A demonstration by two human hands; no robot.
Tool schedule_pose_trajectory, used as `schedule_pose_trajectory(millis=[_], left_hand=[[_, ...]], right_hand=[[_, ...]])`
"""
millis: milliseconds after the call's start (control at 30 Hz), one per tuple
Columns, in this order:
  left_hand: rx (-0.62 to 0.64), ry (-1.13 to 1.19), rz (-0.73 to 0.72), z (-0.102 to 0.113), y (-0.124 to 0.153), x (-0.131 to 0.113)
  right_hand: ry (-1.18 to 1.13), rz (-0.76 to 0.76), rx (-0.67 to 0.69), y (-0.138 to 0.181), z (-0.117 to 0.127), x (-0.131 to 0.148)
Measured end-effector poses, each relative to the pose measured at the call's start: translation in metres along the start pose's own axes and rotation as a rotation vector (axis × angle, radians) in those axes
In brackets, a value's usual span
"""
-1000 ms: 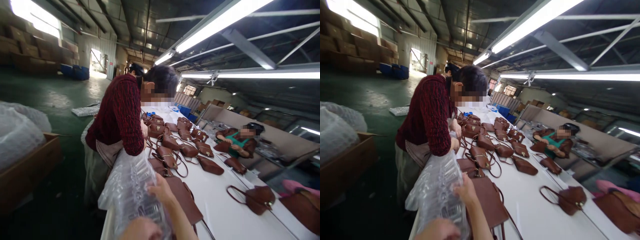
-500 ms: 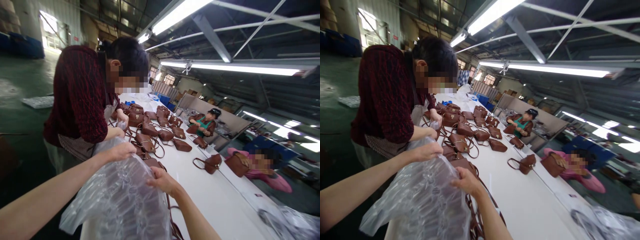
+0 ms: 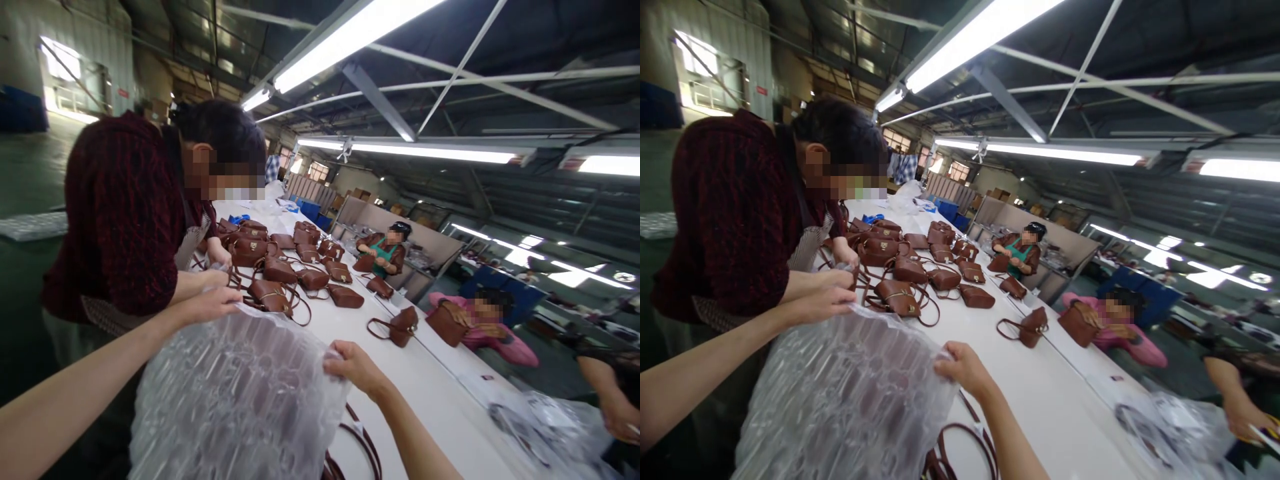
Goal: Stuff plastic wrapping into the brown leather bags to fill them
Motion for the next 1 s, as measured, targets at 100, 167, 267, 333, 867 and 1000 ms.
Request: schedule_pose_trajectory(millis=[100,167,267,333,867,1000], left_hand=[[0.085,0.021,-0.027,-0.006,-0.001,-0.016],[0.096,0.015,-0.043,-0.012,-0.002,-0.026],[0.047,-0.017,-0.084,-0.024,-0.007,-0.037],[0.013,-0.042,-0.110,-0.032,-0.008,-0.041],[0.033,0.002,-0.102,-0.053,-0.008,-0.036],[0.084,0.021,-0.136,-0.055,-0.010,-0.036]], right_hand=[[0.082,0.012,-0.011,0.001,0.008,0.001],[0.164,0.013,-0.016,0.002,0.010,0.000],[0.339,0.046,-0.100,0.002,0.009,0.005],[0.431,0.097,-0.169,-0.001,0.000,0.016],[0.497,0.261,0.121,-0.068,-0.108,0.079],[0.482,0.284,0.197,-0.069,-0.103,0.073]])
Point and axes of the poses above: each hand's wrist, its own y-axis away from the middle knuckle, its own z-axis out of the back of the hand, x = y × z, the point moved 3 cm from there along -y, towards the middle knuckle, and after that the axes turned 5 degrees about -x, right-handed, at the moved point
